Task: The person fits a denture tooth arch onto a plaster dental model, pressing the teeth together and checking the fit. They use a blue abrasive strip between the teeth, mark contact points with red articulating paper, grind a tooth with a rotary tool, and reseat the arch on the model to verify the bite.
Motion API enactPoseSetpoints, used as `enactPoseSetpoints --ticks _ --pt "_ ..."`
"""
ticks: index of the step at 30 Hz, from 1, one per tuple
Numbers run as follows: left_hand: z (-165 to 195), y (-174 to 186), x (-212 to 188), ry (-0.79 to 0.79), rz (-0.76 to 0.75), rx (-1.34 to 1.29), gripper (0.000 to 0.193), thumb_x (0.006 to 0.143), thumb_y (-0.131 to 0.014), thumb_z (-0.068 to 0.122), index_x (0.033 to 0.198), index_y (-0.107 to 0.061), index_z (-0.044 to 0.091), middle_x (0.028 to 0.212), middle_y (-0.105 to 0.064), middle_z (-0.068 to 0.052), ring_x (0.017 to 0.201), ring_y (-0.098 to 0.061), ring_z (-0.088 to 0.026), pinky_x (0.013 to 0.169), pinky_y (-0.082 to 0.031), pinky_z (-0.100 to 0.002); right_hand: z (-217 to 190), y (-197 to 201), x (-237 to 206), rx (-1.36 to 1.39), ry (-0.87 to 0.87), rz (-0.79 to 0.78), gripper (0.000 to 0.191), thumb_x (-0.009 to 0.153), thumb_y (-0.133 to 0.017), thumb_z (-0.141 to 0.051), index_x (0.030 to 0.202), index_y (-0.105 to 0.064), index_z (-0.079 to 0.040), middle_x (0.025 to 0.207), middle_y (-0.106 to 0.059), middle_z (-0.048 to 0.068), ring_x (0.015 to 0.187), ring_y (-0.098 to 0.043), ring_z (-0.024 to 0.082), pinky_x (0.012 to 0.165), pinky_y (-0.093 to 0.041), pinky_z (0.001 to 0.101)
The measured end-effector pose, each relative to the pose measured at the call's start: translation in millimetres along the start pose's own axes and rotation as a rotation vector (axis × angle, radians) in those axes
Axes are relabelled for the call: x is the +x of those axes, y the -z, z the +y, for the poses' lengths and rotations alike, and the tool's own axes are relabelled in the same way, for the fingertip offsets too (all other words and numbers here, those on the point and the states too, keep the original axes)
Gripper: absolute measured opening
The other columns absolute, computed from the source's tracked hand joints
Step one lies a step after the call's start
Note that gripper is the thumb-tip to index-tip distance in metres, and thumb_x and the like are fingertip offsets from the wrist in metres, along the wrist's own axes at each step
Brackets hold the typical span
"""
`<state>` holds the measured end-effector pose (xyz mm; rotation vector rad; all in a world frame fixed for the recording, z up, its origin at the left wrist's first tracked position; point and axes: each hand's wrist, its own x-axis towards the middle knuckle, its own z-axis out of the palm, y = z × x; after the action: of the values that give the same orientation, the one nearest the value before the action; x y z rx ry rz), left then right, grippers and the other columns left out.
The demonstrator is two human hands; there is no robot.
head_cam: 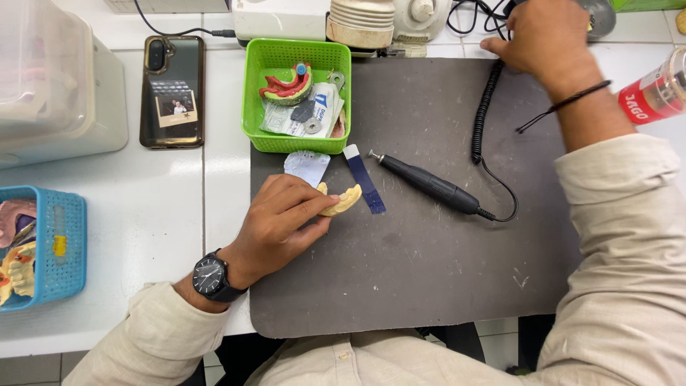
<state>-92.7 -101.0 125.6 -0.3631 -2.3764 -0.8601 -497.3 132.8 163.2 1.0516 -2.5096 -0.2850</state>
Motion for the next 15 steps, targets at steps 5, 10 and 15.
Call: enactPoseSetpoints --ticks 5,10,15 --pt "1 1 -1 0.002 0.009 0.005 0.039 0.076 -0.086 0.002 0.113 -0.074 0.006 0.100 -0.070 -0.004 0.095 -0.066 -0.023 0.084 -0.049 -0.038 0 -14 2 -0.029 -0.110 -0.036 0.025 0.084 -0.077 -0.038 0.084 -0.078 -0.013 0.084 -0.075 0.011 0.071 -0.072 0.026 0.065 -0.058 0.0411" --pt "0 2 -1 0.005 0.002 0.005 0.040 0.077 -0.086 0.003 0.114 -0.074 0.007 0.100 -0.070 -0.004 0.095 -0.066 -0.022 0.085 -0.050 -0.038 27 2 11 0.517 -0.289 -0.324 0.023 0.100 -0.071 -0.031 0.100 -0.079 -0.009 0.090 -0.077 0.017 0.078 -0.071 0.031 0.076 -0.057 0.0442" --pt "-2 1 -1 0.006 -0.003 0.007 0.040 0.077 -0.086 0.004 0.115 -0.074 0.007 0.100 -0.070 -0.004 0.095 -0.066 -0.022 0.085 -0.049 -0.037 19 18 6 0.427 -0.135 -0.301 0.018 0.096 -0.074 -0.027 0.101 -0.080 -0.010 0.091 -0.077 0.016 0.078 -0.071 0.030 0.074 -0.057 0.0437"
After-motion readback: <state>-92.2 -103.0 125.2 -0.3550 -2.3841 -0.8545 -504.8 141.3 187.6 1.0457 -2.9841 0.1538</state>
